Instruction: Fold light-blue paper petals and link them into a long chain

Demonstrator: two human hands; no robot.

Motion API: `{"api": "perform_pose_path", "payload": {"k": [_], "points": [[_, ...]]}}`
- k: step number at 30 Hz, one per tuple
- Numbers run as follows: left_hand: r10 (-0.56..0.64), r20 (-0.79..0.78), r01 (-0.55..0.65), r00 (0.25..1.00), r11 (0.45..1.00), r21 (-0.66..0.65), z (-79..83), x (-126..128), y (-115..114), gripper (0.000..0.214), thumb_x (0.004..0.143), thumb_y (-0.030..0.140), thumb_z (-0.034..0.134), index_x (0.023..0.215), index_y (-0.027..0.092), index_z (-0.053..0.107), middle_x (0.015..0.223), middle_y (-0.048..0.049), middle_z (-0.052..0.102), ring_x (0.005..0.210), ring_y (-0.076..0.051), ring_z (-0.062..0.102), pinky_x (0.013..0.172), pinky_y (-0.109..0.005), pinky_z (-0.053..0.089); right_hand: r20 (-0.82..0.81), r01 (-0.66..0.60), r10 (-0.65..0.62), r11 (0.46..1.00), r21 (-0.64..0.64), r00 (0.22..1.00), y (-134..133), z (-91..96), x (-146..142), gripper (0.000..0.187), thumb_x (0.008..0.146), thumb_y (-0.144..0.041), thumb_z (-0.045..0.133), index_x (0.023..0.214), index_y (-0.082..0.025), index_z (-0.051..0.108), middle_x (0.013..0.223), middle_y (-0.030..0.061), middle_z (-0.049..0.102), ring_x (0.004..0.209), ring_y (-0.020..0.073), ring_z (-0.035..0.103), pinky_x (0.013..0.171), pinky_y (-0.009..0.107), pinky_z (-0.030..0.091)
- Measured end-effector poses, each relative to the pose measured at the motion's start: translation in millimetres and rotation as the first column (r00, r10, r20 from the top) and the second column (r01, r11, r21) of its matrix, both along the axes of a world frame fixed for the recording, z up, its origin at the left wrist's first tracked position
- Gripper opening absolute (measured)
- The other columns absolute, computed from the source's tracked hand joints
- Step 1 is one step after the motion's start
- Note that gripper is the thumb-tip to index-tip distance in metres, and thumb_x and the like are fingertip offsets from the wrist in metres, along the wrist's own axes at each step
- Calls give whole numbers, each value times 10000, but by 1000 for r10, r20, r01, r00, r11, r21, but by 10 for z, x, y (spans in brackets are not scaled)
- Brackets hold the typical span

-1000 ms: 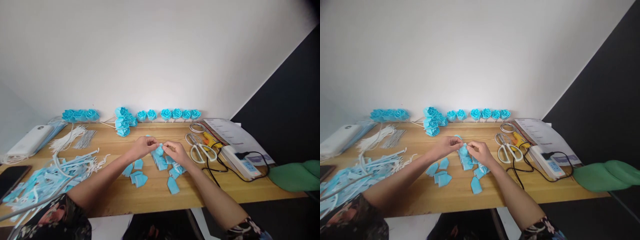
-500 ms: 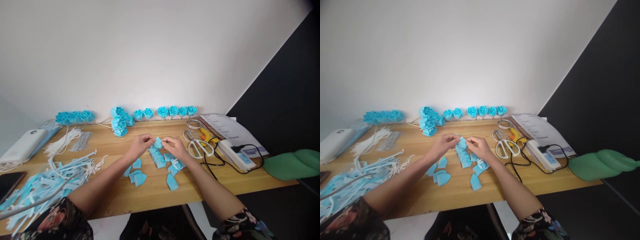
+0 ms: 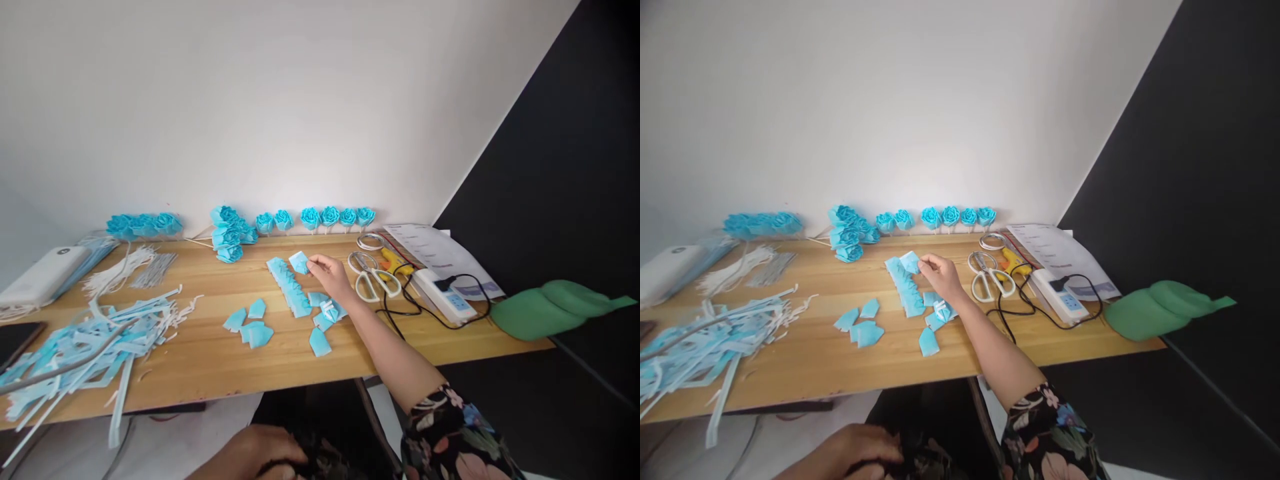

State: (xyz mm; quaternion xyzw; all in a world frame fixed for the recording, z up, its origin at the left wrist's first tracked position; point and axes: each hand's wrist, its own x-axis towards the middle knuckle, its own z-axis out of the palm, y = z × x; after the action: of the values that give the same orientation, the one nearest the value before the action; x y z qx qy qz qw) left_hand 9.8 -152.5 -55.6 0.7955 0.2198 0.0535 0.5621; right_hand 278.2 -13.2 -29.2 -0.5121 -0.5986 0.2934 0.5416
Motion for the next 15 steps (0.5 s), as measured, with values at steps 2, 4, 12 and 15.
{"api": "perform_pose_path", "payload": {"k": [2,4,12,15], "points": [[121,-112,-129,986,990,-62,-525,33,-58,483,921,512,273,963,283,696,881,-31,686,840,-188,618,755,-285,464,-10,3,-3,1000,4,1000,3,-4,-8,215,816,-385,544,761,-198,636,661,-6,632,660,156,605,654,253,470],[231,-183,-239,956,971,-27,-974,127,-70,437,909,489,302,923,285,689,880,-30,682,837,-201,611,756,-303,467,-12,1,-1,1000,8,1000,9,-16,-15,220,814,-391,546,764,-198,638,670,-5,638,661,158,610,653,254,472],[79,-360,44,930,946,322,-1675,714,145,235,789,148,445,765,167,678,798,-101,664,825,-229,591,819,-369,458,-26,32,-32,999,8,999,-1,18,-2,212,803,-386,560,740,-194,623,656,-1,633,641,154,602,654,262,472],[-13,-308,120,951,937,329,-1746,755,189,249,784,118,434,829,130,679,773,-146,651,857,-262,597,843,-424,454,-40,39,-39,999,13,998,-7,41,11,205,804,-374,560,732,-192,622,656,2,628,647,155,600,659,262,473]]}}
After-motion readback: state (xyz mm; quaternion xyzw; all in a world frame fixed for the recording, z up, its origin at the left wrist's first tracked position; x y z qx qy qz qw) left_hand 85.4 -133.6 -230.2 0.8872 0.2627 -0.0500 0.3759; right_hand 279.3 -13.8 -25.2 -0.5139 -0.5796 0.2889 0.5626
